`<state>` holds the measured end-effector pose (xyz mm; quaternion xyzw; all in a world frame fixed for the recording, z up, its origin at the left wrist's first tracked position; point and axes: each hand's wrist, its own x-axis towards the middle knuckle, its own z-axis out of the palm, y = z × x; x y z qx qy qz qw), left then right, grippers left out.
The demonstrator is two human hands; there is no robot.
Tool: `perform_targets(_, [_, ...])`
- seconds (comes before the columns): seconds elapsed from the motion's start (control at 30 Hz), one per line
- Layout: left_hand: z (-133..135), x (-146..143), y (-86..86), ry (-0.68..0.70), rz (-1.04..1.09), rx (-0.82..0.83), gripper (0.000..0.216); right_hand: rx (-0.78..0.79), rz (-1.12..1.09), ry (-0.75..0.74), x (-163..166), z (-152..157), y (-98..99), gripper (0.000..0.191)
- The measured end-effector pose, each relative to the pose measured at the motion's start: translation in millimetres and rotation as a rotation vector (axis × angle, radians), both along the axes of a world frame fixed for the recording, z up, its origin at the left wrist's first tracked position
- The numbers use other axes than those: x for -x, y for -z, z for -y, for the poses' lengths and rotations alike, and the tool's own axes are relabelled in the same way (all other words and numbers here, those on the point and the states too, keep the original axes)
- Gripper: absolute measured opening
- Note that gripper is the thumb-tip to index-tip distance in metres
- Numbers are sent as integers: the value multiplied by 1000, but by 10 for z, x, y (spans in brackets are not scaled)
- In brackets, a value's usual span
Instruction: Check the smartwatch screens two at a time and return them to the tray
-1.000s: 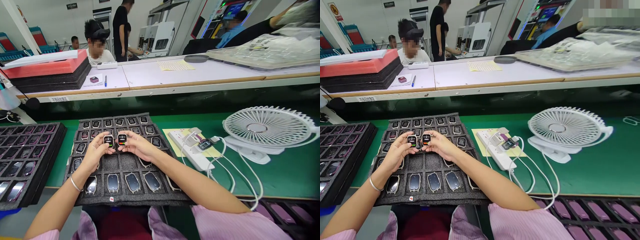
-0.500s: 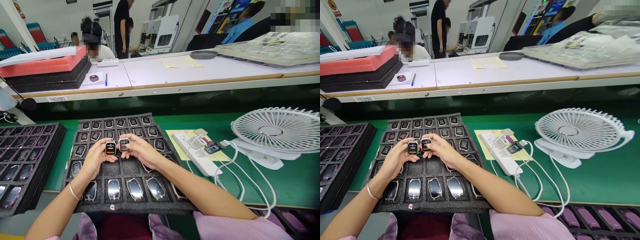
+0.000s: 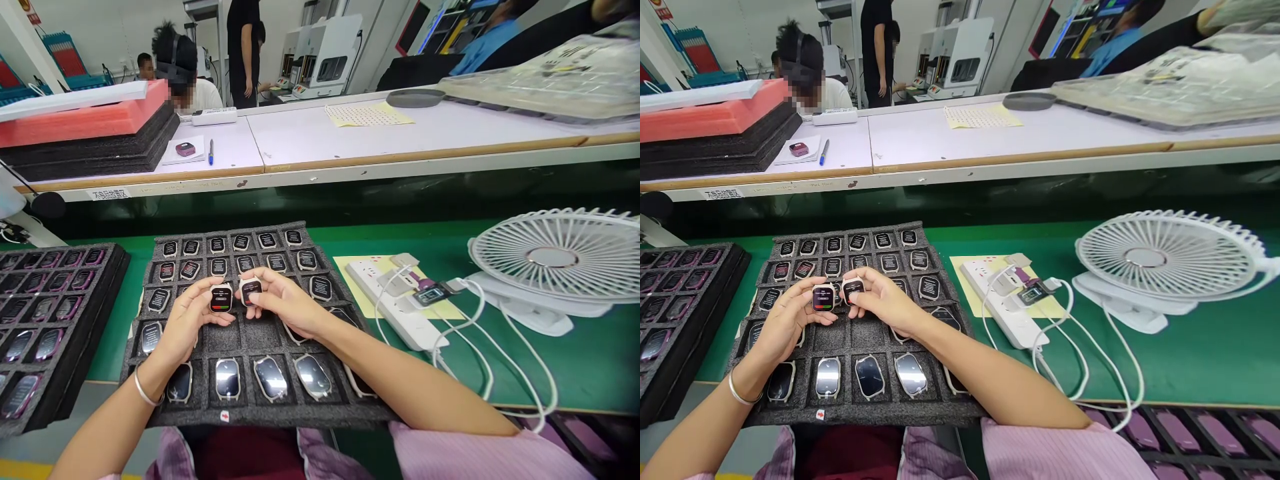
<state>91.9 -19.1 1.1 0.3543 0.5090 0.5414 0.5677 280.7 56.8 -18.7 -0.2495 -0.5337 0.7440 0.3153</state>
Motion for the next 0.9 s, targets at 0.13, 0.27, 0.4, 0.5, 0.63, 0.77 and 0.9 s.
perform_targets(0.13, [-5, 7, 32, -3, -28, -4, 42, 12, 29, 5, 3, 0, -1, 34])
perform_targets(0.27, [-1, 5, 51, 0, -67, -8, 41, 13, 36, 2, 3, 1, 5, 35])
perform_targets(0.4, [7, -4, 42, -4, -117, -9, 41, 1, 44, 2, 3, 1, 5, 34])
perform_targets(0.5, [9, -4, 38, 9, -170, -27, 39, 5, 52, -6, 3, 0, 4, 29])
perform_targets(0.63, [6, -3, 43, 44, -256, -63, 30, 55, 9, -48, 5, 3, 14, 30])
perform_targets(0.77, [5, -6, 43, 135, -241, -83, 43, 56, -28, -96, 0, 11, 10, 52])
perform_targets(0.9, [27, 23, 42, 292, -251, -60, 50, -41, 5, -174, -56, 5, -31, 64])
